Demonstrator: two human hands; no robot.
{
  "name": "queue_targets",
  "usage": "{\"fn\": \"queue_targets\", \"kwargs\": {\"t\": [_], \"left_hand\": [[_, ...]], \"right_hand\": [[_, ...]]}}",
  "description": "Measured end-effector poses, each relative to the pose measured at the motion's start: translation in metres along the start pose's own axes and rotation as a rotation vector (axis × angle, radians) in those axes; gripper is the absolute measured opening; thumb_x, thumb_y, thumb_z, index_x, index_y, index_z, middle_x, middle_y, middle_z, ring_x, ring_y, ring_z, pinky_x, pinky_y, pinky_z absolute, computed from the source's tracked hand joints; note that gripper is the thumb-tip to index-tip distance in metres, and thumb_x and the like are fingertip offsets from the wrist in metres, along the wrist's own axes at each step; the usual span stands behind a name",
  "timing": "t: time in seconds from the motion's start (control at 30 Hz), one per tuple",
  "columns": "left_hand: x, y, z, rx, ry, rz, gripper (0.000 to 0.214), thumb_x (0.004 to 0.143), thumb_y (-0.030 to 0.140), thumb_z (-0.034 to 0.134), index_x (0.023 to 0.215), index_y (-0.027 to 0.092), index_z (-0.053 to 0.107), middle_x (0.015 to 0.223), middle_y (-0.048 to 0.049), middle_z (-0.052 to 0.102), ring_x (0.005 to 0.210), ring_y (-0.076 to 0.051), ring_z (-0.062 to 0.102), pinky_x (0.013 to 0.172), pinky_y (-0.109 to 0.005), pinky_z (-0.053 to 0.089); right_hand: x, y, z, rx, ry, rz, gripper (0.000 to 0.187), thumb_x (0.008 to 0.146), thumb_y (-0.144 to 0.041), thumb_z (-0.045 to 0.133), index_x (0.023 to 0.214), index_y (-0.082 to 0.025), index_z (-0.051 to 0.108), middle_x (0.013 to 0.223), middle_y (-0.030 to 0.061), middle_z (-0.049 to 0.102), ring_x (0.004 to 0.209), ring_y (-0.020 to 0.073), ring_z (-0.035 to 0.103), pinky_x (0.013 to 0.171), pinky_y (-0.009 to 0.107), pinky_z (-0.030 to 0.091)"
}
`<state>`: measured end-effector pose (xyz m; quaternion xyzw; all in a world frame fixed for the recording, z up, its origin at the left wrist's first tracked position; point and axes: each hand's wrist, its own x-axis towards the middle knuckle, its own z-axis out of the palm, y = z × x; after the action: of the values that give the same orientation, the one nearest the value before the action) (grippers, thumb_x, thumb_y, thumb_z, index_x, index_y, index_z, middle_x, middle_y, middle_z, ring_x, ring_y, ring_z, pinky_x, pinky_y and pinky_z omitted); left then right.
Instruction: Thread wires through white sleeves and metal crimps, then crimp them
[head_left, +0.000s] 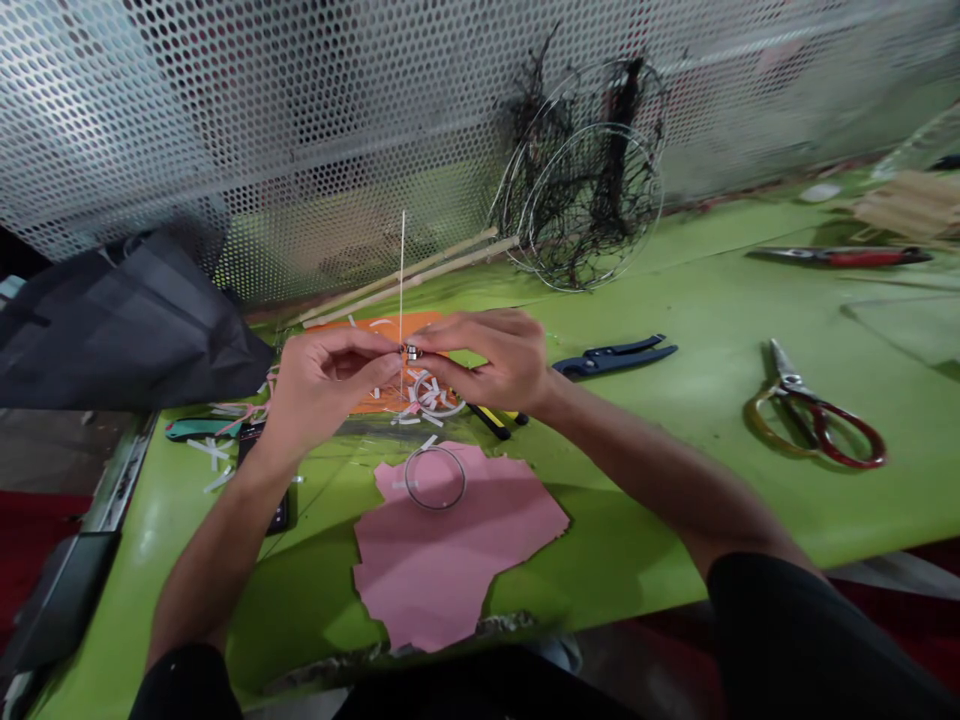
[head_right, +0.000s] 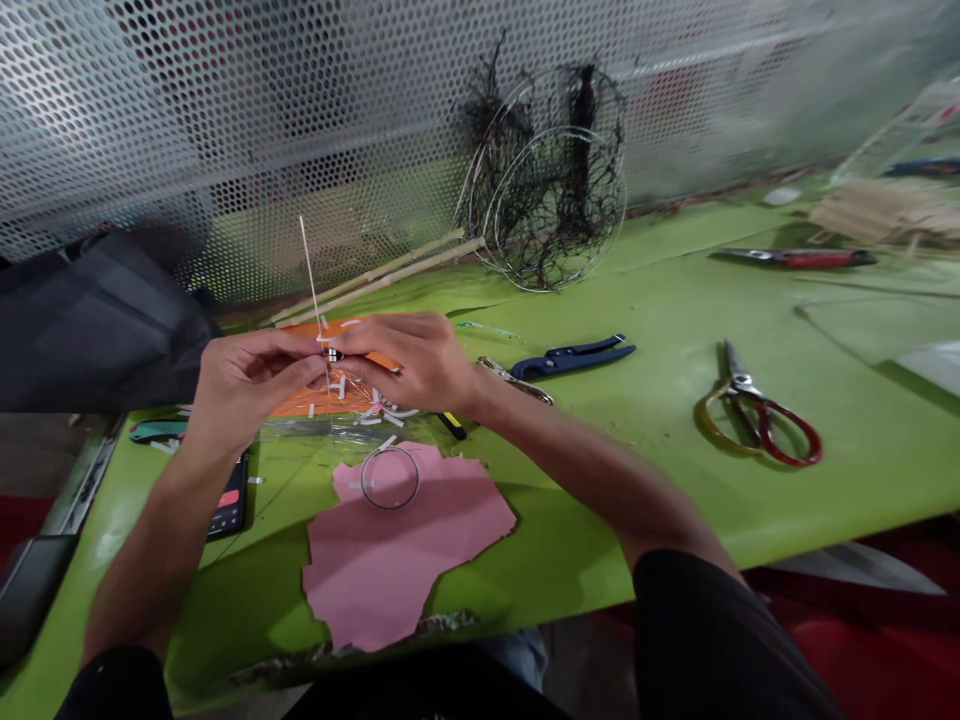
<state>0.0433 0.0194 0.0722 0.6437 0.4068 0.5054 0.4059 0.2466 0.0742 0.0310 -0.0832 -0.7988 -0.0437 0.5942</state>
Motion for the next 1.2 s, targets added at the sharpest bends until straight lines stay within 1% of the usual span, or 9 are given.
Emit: {"fn": "queue_targets", "kwargs": {"t": [0.1, 0.27, 0.43, 0.57, 0.77, 0.87, 1.0, 1.13, 1.2], "left_hand": [[0.0, -0.0015, -0.0011, -0.002, 0.008, -0.006, 0.024, 0.072, 0.018, 0.089, 0.093, 0.02, 0.08, 0.082, -0.0001, 0.08, 0.072, -0.01, 0.075, 0.069, -0.018, 0.063], [-0.0008, -0.0021, -0.0031, -0.006, 0.024, 0.002, 0.03, 0.077, 0.024, 0.086, 0.105, 0.022, 0.075, 0.081, 0.0011, 0.078, 0.07, -0.011, 0.074, 0.068, -0.02, 0.062], [-0.0018, -0.0005, -0.0021, 0.025, 0.001, -0.005, 0.04, 0.072, 0.022, 0.09, 0.108, 0.022, 0.072, 0.084, 0.0006, 0.078, 0.075, -0.013, 0.075, 0.071, -0.021, 0.063], [-0.0029, -0.0001, -0.0007, 0.042, 0.015, 0.01, 0.04, 0.073, 0.021, 0.09, 0.109, 0.022, 0.071, 0.085, 0.0007, 0.078, 0.075, -0.012, 0.074, 0.07, -0.02, 0.062], [-0.0017, 0.0009, -0.0022, 0.04, 0.033, -0.01, 0.037, 0.077, 0.026, 0.086, 0.11, 0.021, 0.071, 0.085, -0.0011, 0.079, 0.075, -0.014, 0.076, 0.07, -0.023, 0.063], [-0.001, 0.0016, -0.0031, 0.059, 0.041, -0.015, 0.039, 0.076, 0.028, 0.087, 0.111, 0.021, 0.071, 0.086, -0.0015, 0.079, 0.075, -0.015, 0.076, 0.07, -0.024, 0.064], [-0.0017, 0.0006, -0.0028, 0.092, 0.016, 0.007, 0.041, 0.074, 0.028, 0.089, 0.111, 0.022, 0.071, 0.085, -0.0009, 0.079, 0.077, -0.016, 0.077, 0.072, -0.026, 0.065], [-0.0025, -0.0006, -0.0032, 0.111, 0.017, 0.013, 0.037, 0.08, 0.03, 0.085, 0.113, 0.023, 0.071, 0.088, -0.0019, 0.079, 0.077, -0.016, 0.076, 0.073, -0.026, 0.065], [-0.0026, -0.0007, -0.0035, 0.114, 0.017, 0.011, 0.038, 0.079, 0.031, 0.085, 0.113, 0.023, 0.07, 0.089, -0.0021, 0.079, 0.078, -0.016, 0.077, 0.073, -0.027, 0.065]], "right_hand": [[0.0001, -0.0004, 0.0004, 0.006, -0.003, -0.002, 0.007, 0.093, -0.018, 0.075, 0.099, -0.018, 0.07, 0.089, 0.0047, 0.083, 0.084, 0.014, 0.081, 0.082, 0.023, 0.067], [0.0001, -0.0008, 0.0009, 0.001, -0.012, 0.012, 0.007, 0.093, -0.019, 0.075, 0.098, -0.019, 0.071, 0.088, 0.003, 0.082, 0.083, 0.0134, 0.081, 0.08, 0.022, 0.066], [-0.0002, -0.0009, 0.0013, 0.014, -0.012, 0.01, 0.009, 0.092, -0.018, 0.076, 0.099, -0.018, 0.071, 0.088, 0.0037, 0.082, 0.082, 0.0132, 0.08, 0.077, 0.021, 0.066], [-0.0009, -0.0005, 0.0008, 0.015, -0.033, 0.011, 0.008, 0.094, -0.02, 0.074, 0.1, -0.019, 0.071, 0.09, 0.0038, 0.082, 0.082, 0.0133, 0.08, 0.074, 0.022, 0.065], [0.0001, -0.0003, 0.0007, 0.002, -0.018, 0.019, 0.006, 0.093, -0.022, 0.075, 0.097, -0.021, 0.071, 0.088, 0.0005, 0.082, 0.08, 0.0118, 0.08, 0.076, 0.021, 0.065], [0.0005, -0.0003, 0.0006, 0.006, -0.013, 0.016, 0.007, 0.092, -0.019, 0.076, 0.096, -0.019, 0.071, 0.087, 0.0022, 0.082, 0.081, 0.0122, 0.08, 0.077, 0.02, 0.065], [0.0004, 0.0, 0.0002, 0.03, -0.03, 0.01, 0.01, 0.09, -0.016, 0.078, 0.097, -0.016, 0.071, 0.088, 0.0047, 0.082, 0.08, 0.013, 0.08, 0.075, 0.02, 0.064], [0.0007, -0.0001, 0.0003, 0.02, -0.027, 0.009, 0.009, 0.091, -0.018, 0.077, 0.097, -0.018, 0.07, 0.087, 0.002, 0.082, 0.079, 0.0118, 0.079, 0.075, 0.019, 0.064], [0.0009, -0.0002, 0.0006, 0.018, -0.026, 0.011, 0.008, 0.092, -0.019, 0.077, 0.096, -0.019, 0.07, 0.087, 0.0013, 0.082, 0.078, 0.0113, 0.079, 0.074, 0.019, 0.064]]}}
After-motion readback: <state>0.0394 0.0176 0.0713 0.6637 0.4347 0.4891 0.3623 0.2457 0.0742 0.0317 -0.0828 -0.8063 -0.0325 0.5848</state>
